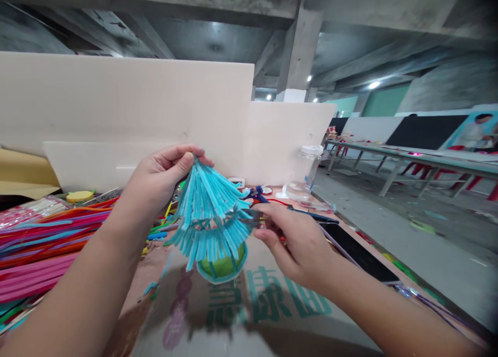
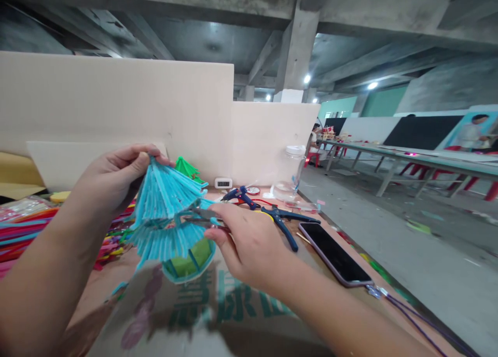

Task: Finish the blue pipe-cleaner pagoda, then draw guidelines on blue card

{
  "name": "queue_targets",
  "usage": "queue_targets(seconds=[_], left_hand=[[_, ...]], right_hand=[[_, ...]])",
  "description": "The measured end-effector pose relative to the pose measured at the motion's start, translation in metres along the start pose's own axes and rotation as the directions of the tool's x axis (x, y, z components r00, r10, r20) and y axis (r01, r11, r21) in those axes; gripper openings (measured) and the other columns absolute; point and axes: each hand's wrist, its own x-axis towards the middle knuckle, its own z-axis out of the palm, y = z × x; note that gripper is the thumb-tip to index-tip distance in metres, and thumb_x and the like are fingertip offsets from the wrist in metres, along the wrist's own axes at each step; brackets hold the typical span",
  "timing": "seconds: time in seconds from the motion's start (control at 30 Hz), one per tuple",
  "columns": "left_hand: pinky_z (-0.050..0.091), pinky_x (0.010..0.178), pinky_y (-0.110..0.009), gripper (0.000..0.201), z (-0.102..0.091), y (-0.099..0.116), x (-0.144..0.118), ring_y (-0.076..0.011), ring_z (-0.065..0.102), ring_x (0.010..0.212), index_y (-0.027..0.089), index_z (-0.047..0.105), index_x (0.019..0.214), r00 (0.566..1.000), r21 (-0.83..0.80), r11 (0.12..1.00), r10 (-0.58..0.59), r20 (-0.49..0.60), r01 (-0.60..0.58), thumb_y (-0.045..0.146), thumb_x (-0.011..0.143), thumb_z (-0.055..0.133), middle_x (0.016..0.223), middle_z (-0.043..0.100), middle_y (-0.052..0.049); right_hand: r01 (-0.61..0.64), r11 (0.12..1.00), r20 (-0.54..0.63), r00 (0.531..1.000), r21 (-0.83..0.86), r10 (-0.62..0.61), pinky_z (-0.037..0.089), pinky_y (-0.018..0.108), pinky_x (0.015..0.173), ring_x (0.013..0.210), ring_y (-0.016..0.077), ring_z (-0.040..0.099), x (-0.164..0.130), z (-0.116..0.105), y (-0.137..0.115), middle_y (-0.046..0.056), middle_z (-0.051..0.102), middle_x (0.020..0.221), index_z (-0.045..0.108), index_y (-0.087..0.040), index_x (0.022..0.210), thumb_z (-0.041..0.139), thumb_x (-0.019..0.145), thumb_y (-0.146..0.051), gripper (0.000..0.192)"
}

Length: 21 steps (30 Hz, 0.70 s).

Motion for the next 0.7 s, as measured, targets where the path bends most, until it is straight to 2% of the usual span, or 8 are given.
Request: queue_targets(seconds=[0.1,0.17,0.3,0.4,0.47,0.53,0.67,0.7], left_hand=[[0.057,0.066,-0.023,0.02,0.005,0.0,-0.001,-0.0163,0.07,0.078,0.022,0.075,0.092,0.999,0.085,0.996,0.037,-0.032,-0.034,0.038,0.081,0.077,0.087,0.076,-0.003],[0.056,0.064,-0.023,0.018,0.014,0.001,-0.006,-0.0173,0.07,0.079,0.021,0.076,0.093,0.997,0.193,0.979,0.072,-0.039,-0.064,0.036,0.084,0.074,0.087,0.076,-0.003],[0.055,0.067,-0.024,0.016,0.036,0.006,-0.02,-0.0176,0.07,0.079,0.024,0.077,0.093,0.99,0.415,0.899,0.127,0.056,-0.138,0.033,0.09,0.064,0.087,0.076,-0.001],[0.054,0.073,-0.026,0.017,0.044,0.007,-0.027,-0.0174,0.069,0.078,0.027,0.077,0.095,0.981,0.523,0.831,0.145,0.129,-0.191,0.031,0.093,0.06,0.087,0.076,0.001],[0.053,0.074,-0.027,0.018,0.043,0.006,-0.027,-0.0174,0.069,0.078,0.028,0.077,0.095,0.979,0.561,0.803,0.148,0.139,-0.201,0.03,0.093,0.059,0.085,0.076,0.002],[0.053,0.072,-0.026,0.018,0.039,0.004,-0.023,-0.0177,0.069,0.078,0.027,0.077,0.094,0.982,0.56,0.807,0.142,0.122,-0.186,0.029,0.092,0.06,0.085,0.076,0.001],[0.053,0.065,-0.026,0.018,0.022,-0.003,-0.01,-0.0194,0.07,0.078,0.022,0.077,0.095,0.996,0.468,0.88,0.093,-0.001,-0.082,0.033,0.089,0.064,0.088,0.077,-0.003],[0.053,0.064,-0.026,0.019,0.016,-0.005,-0.006,-0.0196,0.069,0.078,0.021,0.077,0.095,0.996,0.434,0.899,0.08,-0.035,-0.057,0.034,0.088,0.065,0.089,0.077,-0.004]], right_hand=[[-0.122,0.981,-0.013,0.992,0.149,0.126,0.038,0.023,0.051,0.052,0.0103,0.049,0.0,-0.003,-0.001,-0.005,0.058,0.069,0.058,-0.021,0.111,0.064,0.092,-0.033,0.023],[-0.152,0.977,-0.016,0.988,0.148,0.156,0.037,0.022,0.052,0.053,0.0099,0.05,0.001,-0.003,-0.002,-0.006,0.057,0.067,0.058,-0.022,0.109,0.068,0.09,-0.03,0.023],[-0.079,0.995,0.013,0.997,-0.055,0.08,0.038,0.027,0.06,0.065,0.0146,0.058,0.003,0.002,-0.001,0.001,0.066,0.077,0.06,-0.017,0.097,0.069,0.088,-0.035,0.022],[-0.005,0.986,0.067,0.998,-0.164,0.016,0.034,0.029,0.06,0.065,0.0168,0.058,0.002,0.006,0.001,0.003,0.066,0.074,0.06,-0.016,0.088,0.055,0.088,-0.019,0.006],[0.006,0.989,0.103,0.995,-0.15,0.01,0.035,0.028,0.061,0.067,0.017,0.059,0.001,0.008,0.002,0.004,0.068,0.076,0.06,-0.016,0.089,0.047,0.085,-0.01,0.015],[-0.045,0.993,0.118,0.991,-0.112,0.058,0.035,0.027,0.062,0.067,0.0163,0.058,0.002,0.007,0.004,0.003,0.067,0.077,0.06,-0.018,0.092,0.046,0.083,-0.009,0.019],[-0.263,0.964,0.087,0.96,-0.031,0.265,0.031,0.026,0.057,0.059,0.0139,0.047,0.01,-0.001,0.015,-0.002,0.055,0.067,0.054,-0.021,0.084,0.047,0.09,-0.019,0.01],[-0.319,0.948,0.06,0.946,0.008,0.318,0.03,0.026,0.056,0.058,0.0136,0.044,0.013,-0.004,0.02,-0.002,0.051,0.064,0.051,-0.021,0.079,0.046,0.094,-0.026,0.016]])
